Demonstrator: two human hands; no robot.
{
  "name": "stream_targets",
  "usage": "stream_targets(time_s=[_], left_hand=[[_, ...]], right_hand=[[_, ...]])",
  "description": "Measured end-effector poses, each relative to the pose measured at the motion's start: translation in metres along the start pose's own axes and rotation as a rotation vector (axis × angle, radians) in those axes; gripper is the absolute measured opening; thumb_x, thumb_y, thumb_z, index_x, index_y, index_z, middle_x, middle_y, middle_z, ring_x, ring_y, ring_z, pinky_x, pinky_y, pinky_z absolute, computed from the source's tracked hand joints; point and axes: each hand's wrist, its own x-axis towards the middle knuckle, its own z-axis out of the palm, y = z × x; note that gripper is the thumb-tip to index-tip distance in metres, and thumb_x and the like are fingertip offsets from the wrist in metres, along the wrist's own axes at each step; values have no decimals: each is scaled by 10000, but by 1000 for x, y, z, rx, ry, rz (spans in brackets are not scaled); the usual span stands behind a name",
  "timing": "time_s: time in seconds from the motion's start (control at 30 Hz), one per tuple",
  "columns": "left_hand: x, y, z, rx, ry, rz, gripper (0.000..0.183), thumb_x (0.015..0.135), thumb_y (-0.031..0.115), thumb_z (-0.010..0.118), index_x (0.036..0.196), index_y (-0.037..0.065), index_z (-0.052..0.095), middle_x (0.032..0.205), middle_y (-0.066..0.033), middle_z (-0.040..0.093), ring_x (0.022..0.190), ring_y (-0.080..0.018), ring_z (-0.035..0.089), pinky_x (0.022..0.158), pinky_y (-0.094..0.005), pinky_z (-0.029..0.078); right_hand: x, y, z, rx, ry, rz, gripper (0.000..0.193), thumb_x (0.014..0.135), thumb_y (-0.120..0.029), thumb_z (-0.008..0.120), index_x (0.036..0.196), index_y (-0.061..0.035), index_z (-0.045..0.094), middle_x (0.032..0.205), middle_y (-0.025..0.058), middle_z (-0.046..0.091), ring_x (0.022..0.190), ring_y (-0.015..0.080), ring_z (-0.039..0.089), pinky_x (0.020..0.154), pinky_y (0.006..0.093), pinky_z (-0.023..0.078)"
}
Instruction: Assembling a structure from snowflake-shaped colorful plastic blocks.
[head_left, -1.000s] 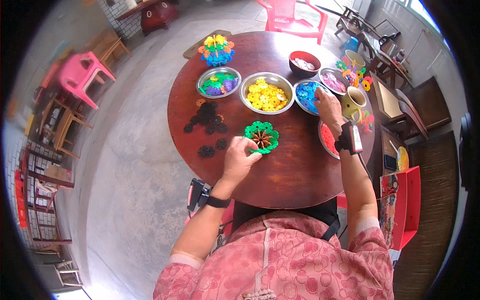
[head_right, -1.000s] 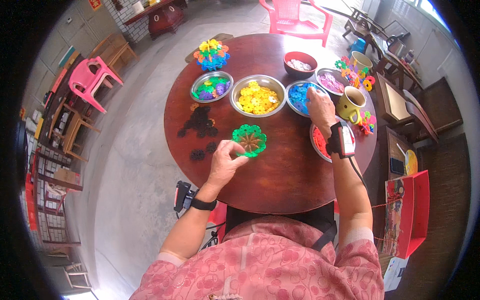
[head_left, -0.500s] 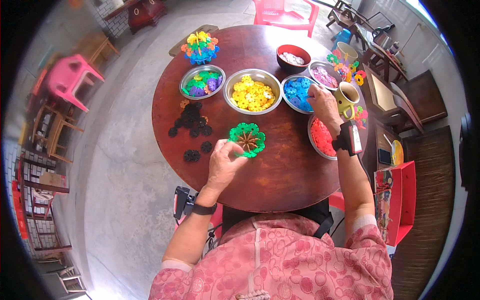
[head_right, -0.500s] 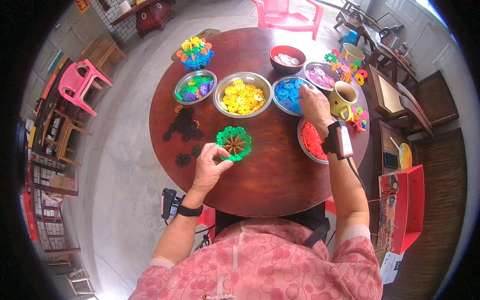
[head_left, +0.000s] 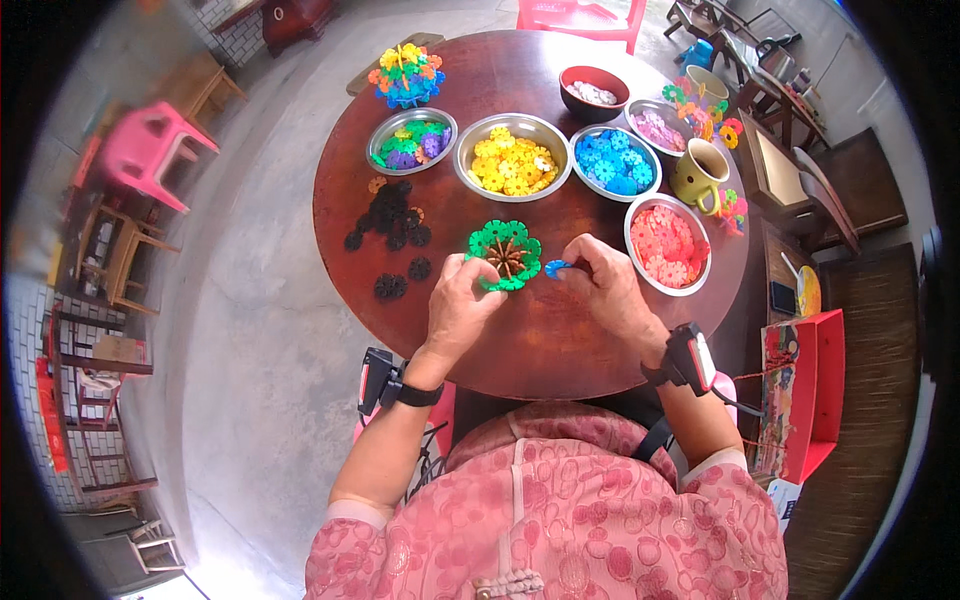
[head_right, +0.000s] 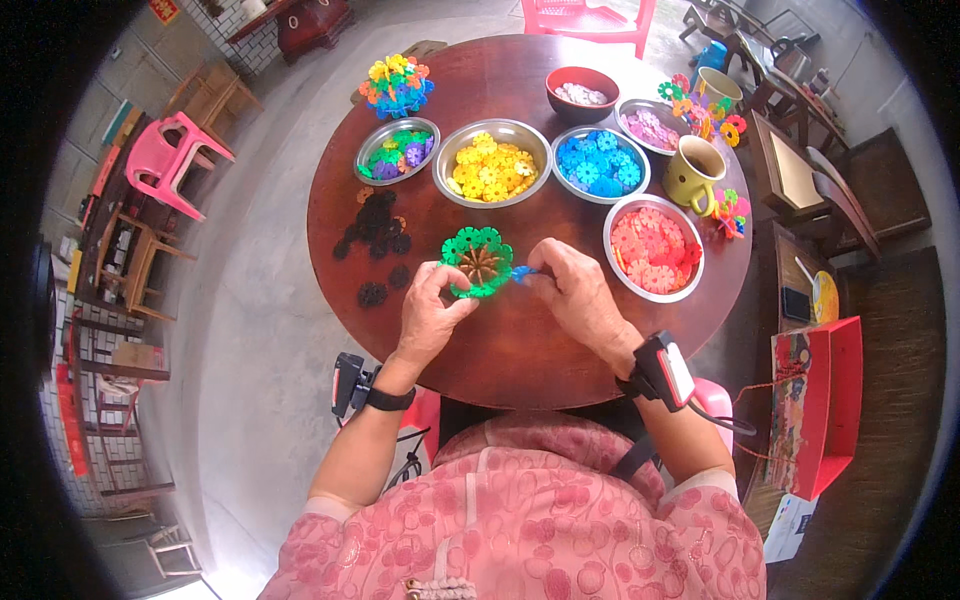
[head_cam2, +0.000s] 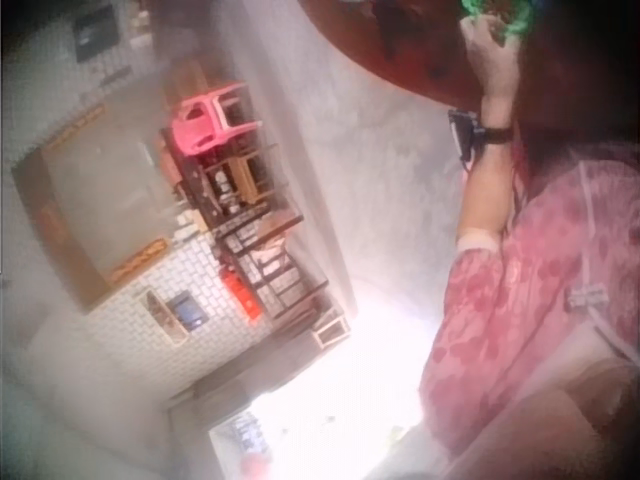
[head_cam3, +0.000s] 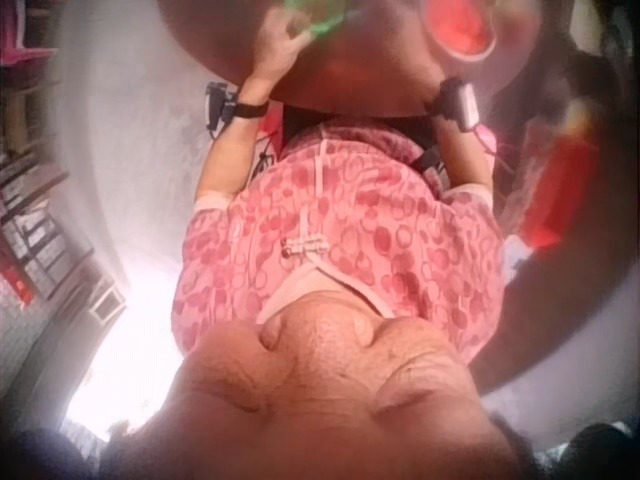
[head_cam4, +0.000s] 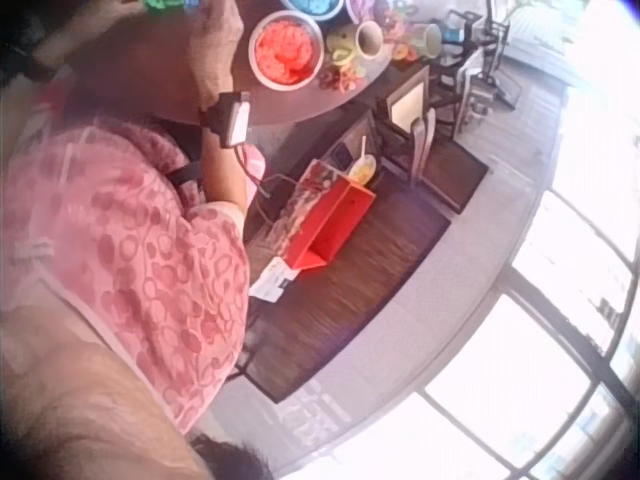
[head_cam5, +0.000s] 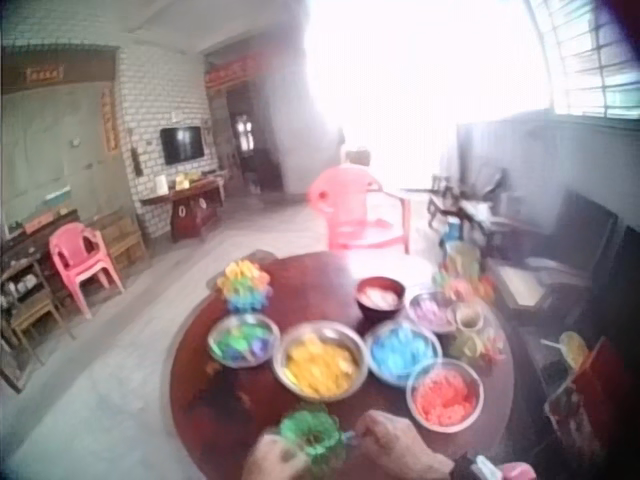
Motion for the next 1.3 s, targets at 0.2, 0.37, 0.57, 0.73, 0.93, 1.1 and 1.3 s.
stream_targets(time_s=[0.2,0.37,0.57,0.73,0.93,1.1,1.3], left_hand=[[-5,4,8,21,88,58,184,694,75,720,841,80,611,916,-58,535,834,-208,562,731,-329,460],[-8,11,16,-69,126,-66,149,736,34,707,843,71,610,888,-48,530,851,-193,557,764,-315,448],[0,30,15,-161,148,8,150,743,11,720,833,66,613,880,-39,530,884,-168,535,806,-278,414],[0,47,30,-232,80,-15,161,737,-20,695,837,78,615,878,-45,512,836,-184,546,730,-294,450],[-2,47,31,-660,-45,-97,464,822,15,636,1232,73,426,1015,-19,541,938,-102,534,837,-256,462],[-3,51,23,-841,25,-167,520,863,153,636,1293,59,359,1044,-28,521,926,-105,549,771,-234,470],[-2,48,18,-1356,-54,-483,520,929,468,527,1279,102,406,1214,-84,543,1081,-216,569,893,-379,483]], right_hand=[[-19,29,26,288,5,175,136,785,2,647,840,-18,523,756,100,543,687,196,551,617,311,449],[-23,27,37,519,-22,150,130,816,27,606,891,-26,514,901,86,539,756,166,533,650,295,458],[-19,13,13,337,98,-104,171,808,53,600,877,-21,462,987,122,533,854,205,531,724,291,464],[-33,11,16,518,-77,-1,166,836,63,570,914,-27,454,1069,140,544,935,218,545,811,296,454],[-32,13,7,671,-55,37,121,894,32,533,951,-39,453,1101,112,555,964,174,550,848,290,462],[-31,9,2,992,-30,226,71,950,-40,500,1006,-43,457,1118,101,556,928,141,597,849,294,491],[-35,2,5,1078,-87,225,95,953,-75,513,1018,-36,455,1104,107,566,919,148,602,837,290,495]])
